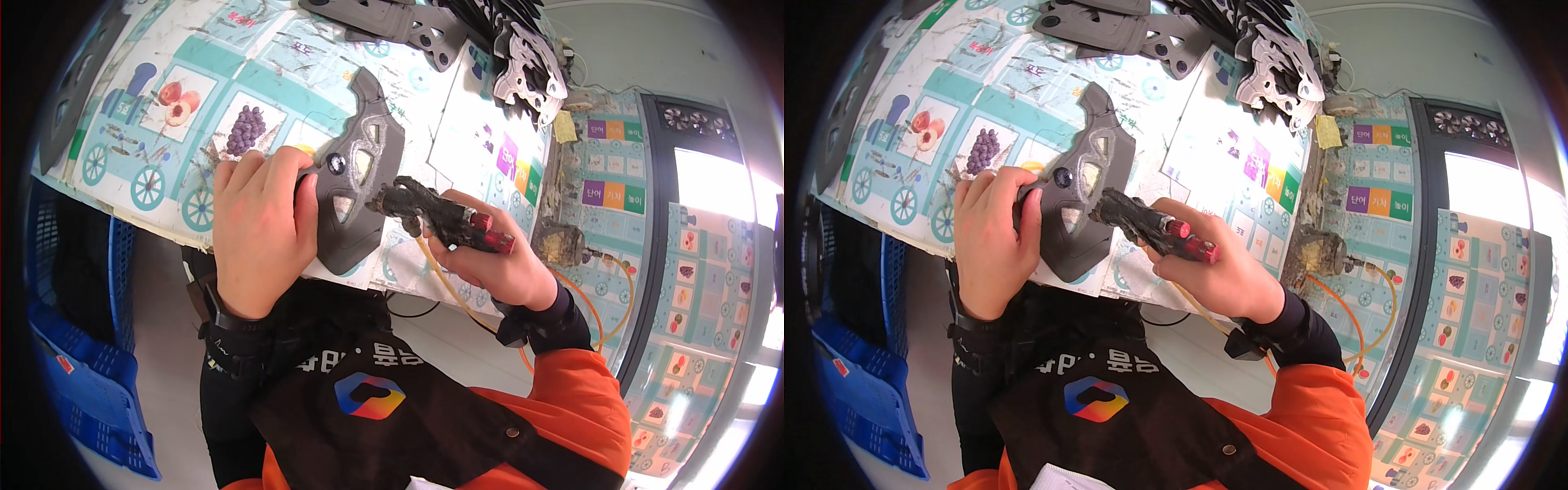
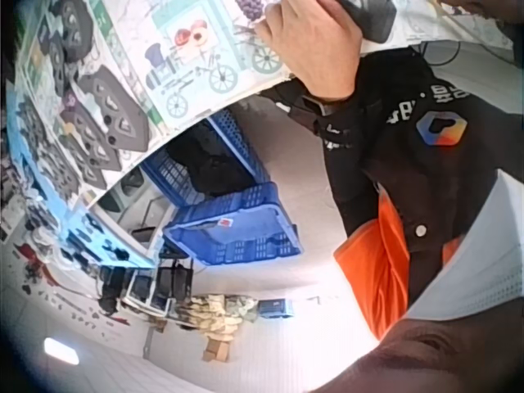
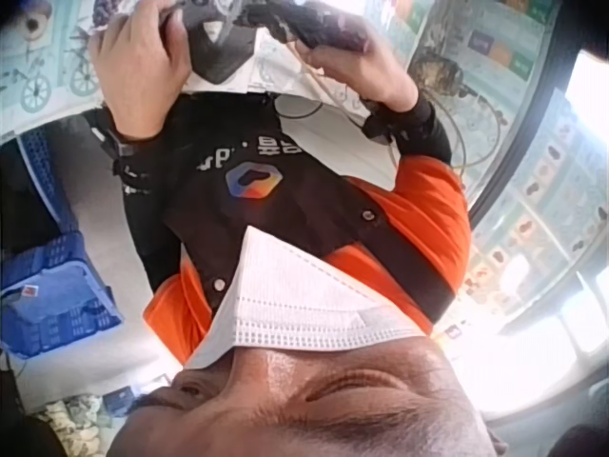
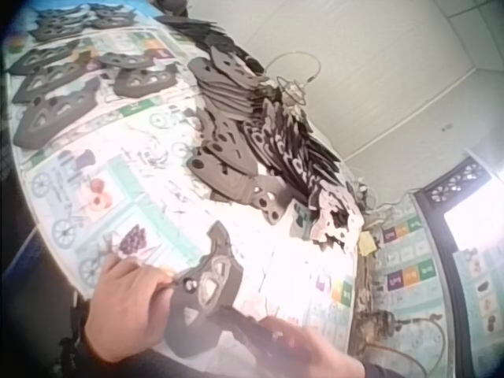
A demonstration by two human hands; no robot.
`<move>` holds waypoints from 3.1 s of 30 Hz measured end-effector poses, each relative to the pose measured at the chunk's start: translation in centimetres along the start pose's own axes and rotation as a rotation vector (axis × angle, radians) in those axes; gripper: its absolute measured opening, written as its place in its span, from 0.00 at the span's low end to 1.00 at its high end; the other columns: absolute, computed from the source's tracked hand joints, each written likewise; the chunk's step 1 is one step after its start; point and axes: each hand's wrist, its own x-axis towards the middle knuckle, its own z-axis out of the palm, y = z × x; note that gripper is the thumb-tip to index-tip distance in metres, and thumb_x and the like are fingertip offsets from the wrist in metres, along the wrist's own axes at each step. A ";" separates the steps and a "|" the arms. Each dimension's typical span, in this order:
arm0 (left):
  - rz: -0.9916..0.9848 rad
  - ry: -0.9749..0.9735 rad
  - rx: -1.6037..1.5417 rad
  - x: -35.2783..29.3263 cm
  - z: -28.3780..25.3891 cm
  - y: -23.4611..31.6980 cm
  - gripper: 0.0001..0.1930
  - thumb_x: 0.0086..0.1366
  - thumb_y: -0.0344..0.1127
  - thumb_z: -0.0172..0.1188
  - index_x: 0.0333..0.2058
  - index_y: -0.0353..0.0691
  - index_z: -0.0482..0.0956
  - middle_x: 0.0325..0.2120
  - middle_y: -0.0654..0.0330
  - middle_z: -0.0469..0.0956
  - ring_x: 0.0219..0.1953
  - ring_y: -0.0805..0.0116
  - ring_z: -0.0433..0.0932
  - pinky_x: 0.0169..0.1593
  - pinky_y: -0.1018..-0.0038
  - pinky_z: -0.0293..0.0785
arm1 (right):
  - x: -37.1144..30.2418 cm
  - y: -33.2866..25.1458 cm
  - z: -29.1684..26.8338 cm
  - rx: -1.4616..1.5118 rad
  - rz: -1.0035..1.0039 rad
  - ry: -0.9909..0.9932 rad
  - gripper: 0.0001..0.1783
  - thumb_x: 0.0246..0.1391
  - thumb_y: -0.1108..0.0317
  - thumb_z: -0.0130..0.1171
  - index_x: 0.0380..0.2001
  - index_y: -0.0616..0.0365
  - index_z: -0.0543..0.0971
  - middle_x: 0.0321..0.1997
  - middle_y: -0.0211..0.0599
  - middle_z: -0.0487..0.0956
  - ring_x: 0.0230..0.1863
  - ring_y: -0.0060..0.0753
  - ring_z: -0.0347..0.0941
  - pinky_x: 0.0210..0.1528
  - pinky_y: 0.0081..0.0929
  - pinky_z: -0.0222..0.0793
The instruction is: The person uses a specialized pneumatic tool to attach plastic fasteners or grommets to pre-cut grey foam shoe components, handling several pieces individually and moving them between the table and a blue bin.
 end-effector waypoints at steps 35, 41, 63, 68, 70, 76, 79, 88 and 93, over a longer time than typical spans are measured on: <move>-0.012 0.019 0.014 -0.2 0.6 -0.1 0.07 0.68 0.27 0.65 0.44 0.40 0.79 0.34 0.57 0.82 0.38 0.53 0.78 0.46 0.58 0.68 | -0.8 0.0 1.8 -0.049 -0.264 -0.162 0.22 0.61 0.76 0.63 0.58 0.65 0.76 0.35 0.39 0.78 0.33 0.26 0.68 0.40 0.30 0.69; 0.010 0.043 0.017 0.0 -1.0 0.3 0.05 0.70 0.30 0.64 0.42 0.42 0.78 0.34 0.56 0.81 0.38 0.52 0.78 0.47 0.56 0.69 | -4.5 -0.2 0.5 0.288 -0.204 -0.055 0.25 0.61 0.81 0.61 0.62 0.62 0.74 0.38 0.38 0.82 0.33 0.19 0.71 0.39 0.25 0.70; -0.142 0.474 0.783 32.0 -31.1 -12.4 0.07 0.69 0.35 0.68 0.44 0.47 0.85 0.34 0.51 0.88 0.40 0.42 0.86 0.44 0.50 0.79 | 3.9 15.1 2.3 -0.371 -0.364 0.978 0.32 0.48 0.84 0.64 0.59 0.67 0.71 0.53 0.57 0.74 0.59 0.69 0.71 0.58 0.53 0.71; -0.165 0.490 0.902 37.3 -30.2 -23.4 0.08 0.66 0.34 0.65 0.43 0.47 0.84 0.37 0.48 0.88 0.44 0.37 0.86 0.47 0.47 0.81 | 3.7 15.0 2.7 -0.367 -0.314 0.978 0.34 0.47 0.81 0.68 0.59 0.67 0.71 0.55 0.56 0.73 0.60 0.68 0.70 0.55 0.53 0.73; -0.257 0.475 0.895 38.4 -28.2 -27.9 0.08 0.65 0.33 0.64 0.43 0.46 0.83 0.39 0.47 0.89 0.45 0.37 0.86 0.49 0.46 0.81 | 3.5 14.7 2.9 -0.379 -0.276 0.982 0.34 0.46 0.81 0.68 0.59 0.67 0.71 0.55 0.55 0.72 0.60 0.68 0.70 0.55 0.53 0.73; -0.396 0.376 0.882 38.9 -28.4 -36.6 0.11 0.73 0.36 0.64 0.51 0.46 0.83 0.48 0.50 0.88 0.51 0.43 0.86 0.54 0.49 0.81 | 3.3 13.9 3.4 -0.328 -0.200 0.955 0.35 0.45 0.84 0.63 0.61 0.69 0.69 0.57 0.63 0.71 0.62 0.74 0.68 0.63 0.55 0.68; -0.462 0.390 0.894 38.8 -26.8 -39.7 0.25 0.76 0.38 0.63 0.66 0.36 0.72 0.50 0.39 0.85 0.52 0.36 0.84 0.56 0.43 0.81 | 3.2 14.0 3.6 -0.339 -0.164 0.963 0.35 0.45 0.84 0.62 0.61 0.69 0.69 0.58 0.64 0.71 0.62 0.75 0.67 0.64 0.56 0.68; -0.189 -0.025 0.678 39.7 -20.5 -34.6 0.31 0.68 0.56 0.70 0.51 0.29 0.83 0.47 0.39 0.87 0.54 0.36 0.84 0.57 0.48 0.79 | 2.6 12.1 2.0 -0.418 -0.237 0.960 0.38 0.39 0.79 0.72 0.58 0.64 0.73 0.51 0.53 0.74 0.56 0.64 0.73 0.51 0.51 0.76; -0.412 -0.559 0.223 33.7 -3.5 -16.4 0.39 0.63 0.72 0.70 0.38 0.32 0.87 0.33 0.55 0.88 0.37 0.66 0.87 0.42 0.66 0.80 | 3.5 14.3 2.9 -0.359 -0.284 1.023 0.34 0.40 0.79 0.70 0.55 0.64 0.73 0.50 0.53 0.74 0.58 0.65 0.73 0.54 0.52 0.76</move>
